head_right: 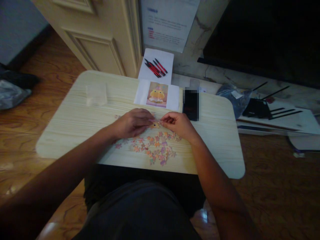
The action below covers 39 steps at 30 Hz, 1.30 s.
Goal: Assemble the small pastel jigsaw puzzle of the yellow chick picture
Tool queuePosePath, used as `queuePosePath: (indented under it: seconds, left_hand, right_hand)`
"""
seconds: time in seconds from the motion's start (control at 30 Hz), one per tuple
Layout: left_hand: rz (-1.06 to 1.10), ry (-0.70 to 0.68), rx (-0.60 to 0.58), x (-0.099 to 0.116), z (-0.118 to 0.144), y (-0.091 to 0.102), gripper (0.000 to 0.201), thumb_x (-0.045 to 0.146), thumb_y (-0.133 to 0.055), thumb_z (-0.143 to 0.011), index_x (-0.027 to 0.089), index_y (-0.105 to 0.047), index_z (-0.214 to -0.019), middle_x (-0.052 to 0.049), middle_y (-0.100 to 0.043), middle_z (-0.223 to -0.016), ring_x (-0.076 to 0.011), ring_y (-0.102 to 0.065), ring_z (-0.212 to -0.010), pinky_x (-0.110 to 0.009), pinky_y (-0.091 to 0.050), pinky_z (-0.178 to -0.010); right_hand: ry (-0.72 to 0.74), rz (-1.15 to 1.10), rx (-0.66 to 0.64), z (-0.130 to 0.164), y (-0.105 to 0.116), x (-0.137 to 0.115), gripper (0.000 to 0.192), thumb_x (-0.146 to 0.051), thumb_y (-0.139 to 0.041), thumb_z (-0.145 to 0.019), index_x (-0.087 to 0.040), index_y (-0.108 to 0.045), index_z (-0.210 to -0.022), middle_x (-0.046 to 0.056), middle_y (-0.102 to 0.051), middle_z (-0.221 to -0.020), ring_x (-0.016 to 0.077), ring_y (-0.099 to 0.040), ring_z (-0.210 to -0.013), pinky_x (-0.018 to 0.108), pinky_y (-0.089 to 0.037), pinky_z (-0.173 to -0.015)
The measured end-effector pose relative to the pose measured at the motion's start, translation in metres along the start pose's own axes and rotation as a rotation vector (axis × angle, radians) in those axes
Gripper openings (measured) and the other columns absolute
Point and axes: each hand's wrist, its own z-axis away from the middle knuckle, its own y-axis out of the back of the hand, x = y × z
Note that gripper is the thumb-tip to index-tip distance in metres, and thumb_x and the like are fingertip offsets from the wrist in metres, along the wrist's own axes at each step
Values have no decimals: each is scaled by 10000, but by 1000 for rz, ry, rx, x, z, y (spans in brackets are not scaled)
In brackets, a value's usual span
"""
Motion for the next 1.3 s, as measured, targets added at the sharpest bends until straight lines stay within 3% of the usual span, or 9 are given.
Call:
queuePosePath:
  seconds: [0.67,1.0,1.3]
  left_hand:
    - [7,16,-25,-2,2,-5,286,195,-650,-1036,257,-870,-1208,-130,-839,-1322,-318,-778,-1292,-554,-665,-1108]
    - [40,-1,-22,-3,3,-7,292,174,-664,-1034,251,-879,-1217,-124,-833,-1371,-330,-771,-1347,-590,-667,-1135]
    - [32,9,-25,-3,3,-6,285,180,-682,-1018,261,-884,-1203,-117,-834,-1370,-333,-770,-1356,-592,-662,-1142]
  right_hand:
    - [14,32,-7,0,0,3,375,-571,-933,-851,-217,-836,-926,29,-728,-785,174,-617,-705,324,-513,-636]
    - [85,134,24,1,0,1,249,-473,-894,-903,-226,-865,-914,41,-754,-829,175,-642,-707,332,-521,-652]
    - [80,133,26,1,-1,3,286,-513,-899,-903,-231,-856,-919,45,-751,-834,181,-642,-705,343,-531,-651]
